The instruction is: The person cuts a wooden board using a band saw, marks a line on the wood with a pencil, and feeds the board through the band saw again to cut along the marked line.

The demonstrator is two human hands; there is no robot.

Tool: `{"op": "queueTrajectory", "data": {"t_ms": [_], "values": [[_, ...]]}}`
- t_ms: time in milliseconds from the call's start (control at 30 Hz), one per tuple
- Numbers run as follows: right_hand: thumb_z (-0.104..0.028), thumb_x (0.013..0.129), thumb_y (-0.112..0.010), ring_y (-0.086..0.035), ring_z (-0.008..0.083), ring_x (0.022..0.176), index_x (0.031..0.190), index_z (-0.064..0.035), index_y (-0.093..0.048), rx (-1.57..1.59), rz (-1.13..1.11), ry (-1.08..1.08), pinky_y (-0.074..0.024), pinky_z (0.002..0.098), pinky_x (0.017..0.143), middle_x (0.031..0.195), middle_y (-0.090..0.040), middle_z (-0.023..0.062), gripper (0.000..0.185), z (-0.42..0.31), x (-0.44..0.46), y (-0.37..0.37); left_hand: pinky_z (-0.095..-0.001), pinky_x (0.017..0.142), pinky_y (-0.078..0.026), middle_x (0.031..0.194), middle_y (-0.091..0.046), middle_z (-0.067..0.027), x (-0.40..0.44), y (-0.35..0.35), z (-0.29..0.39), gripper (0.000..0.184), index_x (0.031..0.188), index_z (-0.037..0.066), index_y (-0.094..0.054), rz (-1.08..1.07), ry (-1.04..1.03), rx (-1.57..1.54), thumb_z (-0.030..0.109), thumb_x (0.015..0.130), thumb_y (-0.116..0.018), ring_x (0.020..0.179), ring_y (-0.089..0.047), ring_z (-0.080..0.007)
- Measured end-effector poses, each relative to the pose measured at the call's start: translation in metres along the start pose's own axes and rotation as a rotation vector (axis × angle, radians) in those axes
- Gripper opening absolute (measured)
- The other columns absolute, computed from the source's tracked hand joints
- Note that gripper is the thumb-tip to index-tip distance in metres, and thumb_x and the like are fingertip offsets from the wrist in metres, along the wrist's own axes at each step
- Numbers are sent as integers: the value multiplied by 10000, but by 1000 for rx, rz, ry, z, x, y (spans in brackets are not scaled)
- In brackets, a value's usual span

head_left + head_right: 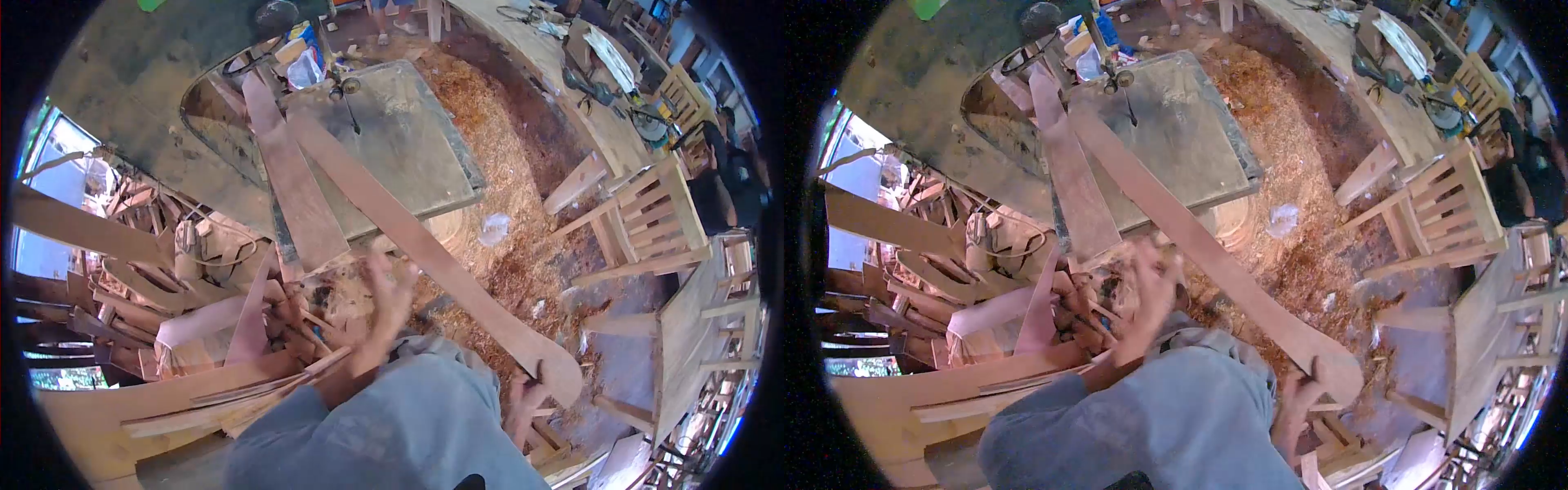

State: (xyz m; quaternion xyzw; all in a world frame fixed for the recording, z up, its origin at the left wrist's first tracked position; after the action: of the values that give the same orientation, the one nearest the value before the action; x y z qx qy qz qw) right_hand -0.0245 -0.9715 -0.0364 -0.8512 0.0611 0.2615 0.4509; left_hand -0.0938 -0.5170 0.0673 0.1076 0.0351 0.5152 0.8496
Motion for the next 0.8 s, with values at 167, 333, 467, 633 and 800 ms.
{"op": "queueTrajectory", "data": {"t_ms": [167, 333, 467, 633, 800], "values": [[-163, 810, -733, -616, 303, 1103, 1305, -51, -564, -284, -127, -14, -506, 435, 975, 1203, -638, 129, 535, 39, -73, -116, -352, 883, -530, 1274, -555, -153, -59, -34, -2, 833, 1496, -3, -163, -282, 553, -557, 25, 867, -708, 1090, -584, -224], [-169, 834, -739, -582, 280, 1209, 1325, -45, -591, -1606, -298, 98, -396, 418, 1103, 1301, -617, 129, 528, 18, -68, -64, -363, 924, -527, 1302, -562, -190, 2, -9, 15, 780, 1512, -21, -146, -125, 201, -682, -52, 893, -620, 1110, -597, -247], [-284, 997, -595, -557, 280, 1256, 1314, 43, -578, -808, -243, -52, -397, 391, 1100, 1338, -604, 164, 455, -7, -40, -107, -382, 936, -528, 1372, -529, -245, 48, 19, -3, 796, 1538, -36, -130, 0, 258, -693, -72, 891, -591, 1121, -596, -263], [-253, 977, -650, -640, 205, 1073, 1214, 69, -634, -557, -353, -480, -496, 353, 948, 1194, -674, 127, 400, 52, -63, -143, -371, 943, -523, 1395, -504, -278, 81, 44, -7, 816, 1549, -59, -114, 20, 265, -788, -75, 884, -588, 1127, -605, -285], [-153, 873, -773, -678, 188, 940, 1164, 80, -658, -800, -426, -474, -527, 333, 859, 1086, -718, 124, 390, 83, -86, -191, -348, 908, -517, 1370, -547, -232, 114, 56, -45, 817, 1548, -74, -124, -48, 255, -472, -101, 870, -579, 1122, -611, -260]]}}
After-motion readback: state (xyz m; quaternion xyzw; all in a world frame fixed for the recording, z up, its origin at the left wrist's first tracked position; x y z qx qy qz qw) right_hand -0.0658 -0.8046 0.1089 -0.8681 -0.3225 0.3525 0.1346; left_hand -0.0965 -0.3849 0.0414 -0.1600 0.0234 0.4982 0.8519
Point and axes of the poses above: each hand's wrist, its own x-axis towards the middle knuckle, its own y-axis out of the back of the hand, z = x × y, the point moved 9 cm from there along x, towards the middle knuckle
